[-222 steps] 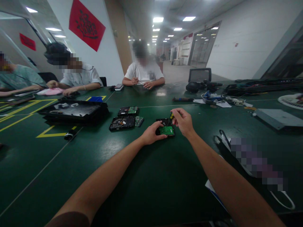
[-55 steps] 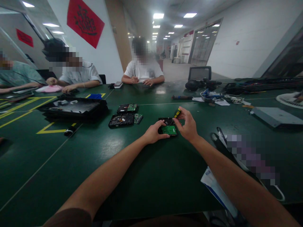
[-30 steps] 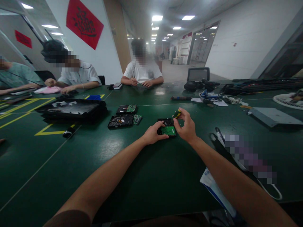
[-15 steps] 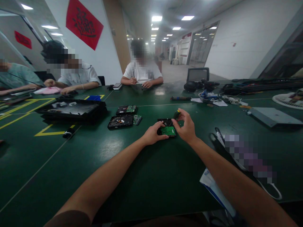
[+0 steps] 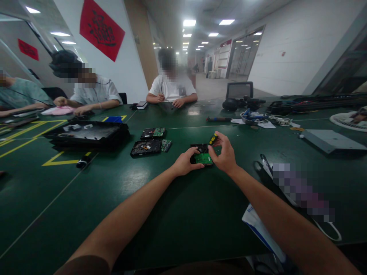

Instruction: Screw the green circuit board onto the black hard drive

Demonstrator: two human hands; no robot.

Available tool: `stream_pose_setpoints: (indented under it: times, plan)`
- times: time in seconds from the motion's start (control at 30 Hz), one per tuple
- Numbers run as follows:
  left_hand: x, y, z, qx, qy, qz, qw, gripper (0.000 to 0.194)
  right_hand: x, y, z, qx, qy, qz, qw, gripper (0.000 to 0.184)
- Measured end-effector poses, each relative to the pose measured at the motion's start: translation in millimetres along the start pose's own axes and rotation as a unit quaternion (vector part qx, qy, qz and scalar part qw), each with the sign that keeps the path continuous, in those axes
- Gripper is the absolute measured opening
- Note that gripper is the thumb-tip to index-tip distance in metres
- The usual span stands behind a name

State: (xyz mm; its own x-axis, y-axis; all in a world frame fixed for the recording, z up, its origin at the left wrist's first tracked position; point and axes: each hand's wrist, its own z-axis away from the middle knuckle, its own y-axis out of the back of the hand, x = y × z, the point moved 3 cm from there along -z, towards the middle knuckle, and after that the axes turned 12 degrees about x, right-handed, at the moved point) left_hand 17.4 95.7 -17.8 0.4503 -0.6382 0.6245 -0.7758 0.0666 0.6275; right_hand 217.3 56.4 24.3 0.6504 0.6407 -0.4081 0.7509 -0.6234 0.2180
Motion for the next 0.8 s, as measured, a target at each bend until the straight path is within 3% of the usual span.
stream_pose_setpoints:
  times: [0.27,0.5,0.8]
  plan:
    - [-1.6,-0.7,-0.2,0.003,-0.005,0.003,1.0,0.064,4.3,-1.9,1.6,0.009,-0.01,-0.003,1.0,0.064]
    - [0.1,0.0,0.6,0.012,-0.008,0.007,1.0,0.062,-6.8,3.6,-6.3,0.024,0.046,0.028,0.998,0.065]
    - [-0.2,-0.3,0.1,0.007,0.005,0.008,1.0,0.062,-9.5,2.8,-4.3,0.021,-0.018,-0.041,0.999,0.064]
